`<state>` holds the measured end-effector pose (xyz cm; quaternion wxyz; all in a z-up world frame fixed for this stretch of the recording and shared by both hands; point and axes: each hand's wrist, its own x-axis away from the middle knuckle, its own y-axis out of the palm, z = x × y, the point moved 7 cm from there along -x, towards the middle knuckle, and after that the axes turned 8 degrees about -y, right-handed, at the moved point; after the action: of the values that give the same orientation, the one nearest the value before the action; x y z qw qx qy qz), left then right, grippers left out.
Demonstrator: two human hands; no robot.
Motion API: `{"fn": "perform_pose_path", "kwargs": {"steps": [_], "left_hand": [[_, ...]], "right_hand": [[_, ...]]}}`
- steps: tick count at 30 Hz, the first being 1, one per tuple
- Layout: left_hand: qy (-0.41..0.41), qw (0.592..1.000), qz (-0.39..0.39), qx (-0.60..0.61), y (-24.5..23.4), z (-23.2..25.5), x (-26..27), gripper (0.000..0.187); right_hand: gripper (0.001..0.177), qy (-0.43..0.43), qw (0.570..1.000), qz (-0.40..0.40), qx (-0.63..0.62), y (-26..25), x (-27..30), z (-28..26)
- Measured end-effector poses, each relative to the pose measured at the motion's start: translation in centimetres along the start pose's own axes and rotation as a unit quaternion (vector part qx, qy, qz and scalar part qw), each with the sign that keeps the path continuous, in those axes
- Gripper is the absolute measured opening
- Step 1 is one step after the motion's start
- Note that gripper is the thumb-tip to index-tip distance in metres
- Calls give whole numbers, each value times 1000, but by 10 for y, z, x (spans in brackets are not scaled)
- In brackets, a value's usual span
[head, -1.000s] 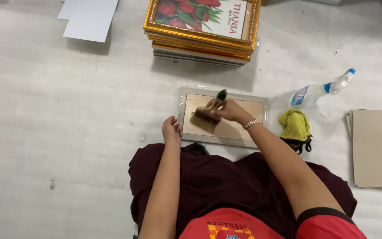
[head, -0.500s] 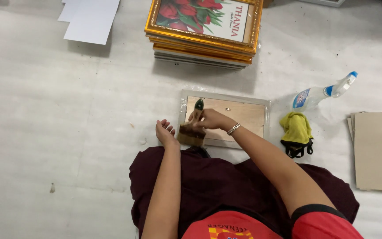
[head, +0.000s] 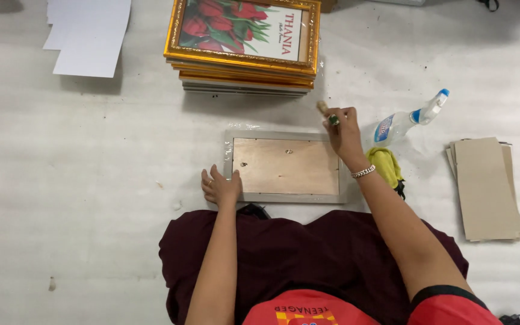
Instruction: Cleaning a picture frame using a brush and a cloth
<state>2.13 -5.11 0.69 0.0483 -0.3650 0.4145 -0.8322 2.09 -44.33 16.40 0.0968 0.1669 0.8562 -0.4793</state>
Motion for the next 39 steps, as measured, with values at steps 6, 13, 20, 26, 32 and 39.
{"fn": "perform_pose_path", "kwargs": {"steps": [6,13,20,26,32,39], "left_hand": [[-20,992,-81,-95,-13,20,34,106],[34,989,-23,-143,-9,18,24,109],[52,990,-16,-130,-11,18,30,94],[23,993,-22,-112,-7,17,21,92],[41,999,-24,-15,25,-21,-38,71],[70,995,-35,61,15,-19,-34,48]], "right_hand": [[29,-49,982,-42,179,-19,-17,12],[41,25,949,-114,292,90,-41,102],[53,172,975,-141,-23,85,-9,86],[58,353,927,-129,17,54,104,136],[69,374,921,-60,-86,42,146,78],[72,511,785,79,-341,37,184,118]]}}
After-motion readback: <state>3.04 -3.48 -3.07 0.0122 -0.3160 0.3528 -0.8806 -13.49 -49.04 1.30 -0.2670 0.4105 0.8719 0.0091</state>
